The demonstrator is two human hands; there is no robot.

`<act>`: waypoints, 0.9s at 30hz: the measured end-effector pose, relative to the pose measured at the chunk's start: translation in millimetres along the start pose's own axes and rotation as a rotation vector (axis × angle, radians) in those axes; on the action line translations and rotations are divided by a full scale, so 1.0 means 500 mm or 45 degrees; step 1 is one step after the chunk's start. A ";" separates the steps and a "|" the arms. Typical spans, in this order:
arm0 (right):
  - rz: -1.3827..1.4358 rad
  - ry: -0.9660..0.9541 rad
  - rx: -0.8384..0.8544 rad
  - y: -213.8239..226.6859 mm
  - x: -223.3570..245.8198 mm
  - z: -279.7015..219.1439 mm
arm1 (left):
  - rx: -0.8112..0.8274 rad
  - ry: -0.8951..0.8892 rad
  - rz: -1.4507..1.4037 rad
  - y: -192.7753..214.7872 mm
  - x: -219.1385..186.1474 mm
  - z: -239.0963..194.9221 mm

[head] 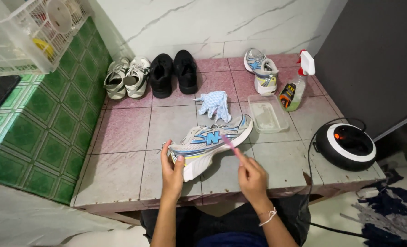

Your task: The person scrubs a white and blue sneaker with a pink toothbrush, focusing on the side panels and the sole. They hold the shoe with their left hand and scrub with their right hand, rotating the shoe to access different areas.

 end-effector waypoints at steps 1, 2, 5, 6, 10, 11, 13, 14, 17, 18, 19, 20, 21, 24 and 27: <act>0.023 -0.057 -0.102 0.015 -0.007 0.005 | -0.002 -0.018 0.024 0.001 -0.005 0.000; 0.024 -0.052 -0.102 0.012 -0.012 0.003 | -0.005 -0.023 0.022 0.000 -0.006 0.002; 0.009 0.157 0.185 -0.028 0.016 -0.015 | 0.009 -0.020 -0.014 -0.001 -0.005 -0.004; 0.028 0.041 0.026 -0.001 0.009 -0.002 | 0.007 -0.041 0.014 -0.002 -0.010 -0.003; 0.069 0.169 0.145 -0.009 0.044 -0.009 | 0.010 -0.009 0.006 -0.002 -0.008 -0.005; 0.071 0.165 0.149 -0.011 0.035 -0.008 | 0.008 -0.004 0.009 -0.001 -0.006 -0.008; -0.031 0.016 -0.155 0.023 -0.003 0.003 | 0.011 -0.038 0.036 -0.002 -0.012 -0.005; -0.031 0.017 -0.158 0.020 -0.004 -0.002 | 0.013 -0.040 0.036 -0.003 -0.016 -0.006; 0.003 0.082 0.013 -0.006 0.000 -0.007 | 0.007 -0.005 0.052 -0.004 -0.012 -0.008; -0.034 0.055 -0.065 0.006 -0.002 -0.006 | -0.004 -0.026 0.063 -0.001 -0.011 -0.006; -0.072 0.029 -0.142 0.019 -0.004 -0.005 | -0.014 -0.046 0.075 0.001 -0.010 -0.004; -0.072 0.026 -0.147 0.022 0.004 -0.005 | -0.008 -0.047 0.077 0.002 -0.005 -0.003; -0.081 0.006 -0.165 0.027 0.012 -0.004 | -0.008 -0.043 0.051 0.004 0.000 -0.002; -0.075 0.020 -0.125 0.021 0.008 0.002 | -0.018 -0.064 0.033 0.006 0.005 0.004; -0.040 -0.025 -0.150 0.026 0.001 -0.005 | -0.012 -0.066 0.072 0.006 0.003 -0.002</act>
Point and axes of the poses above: each hand's wrist, its own z-axis towards the middle knuckle, its own y-axis out of the back of the hand, x = y × z, the point moved 9 cm from there along z, towards the middle knuckle, and after that the axes turned 6 degrees about -y, right-handed, at the moved point
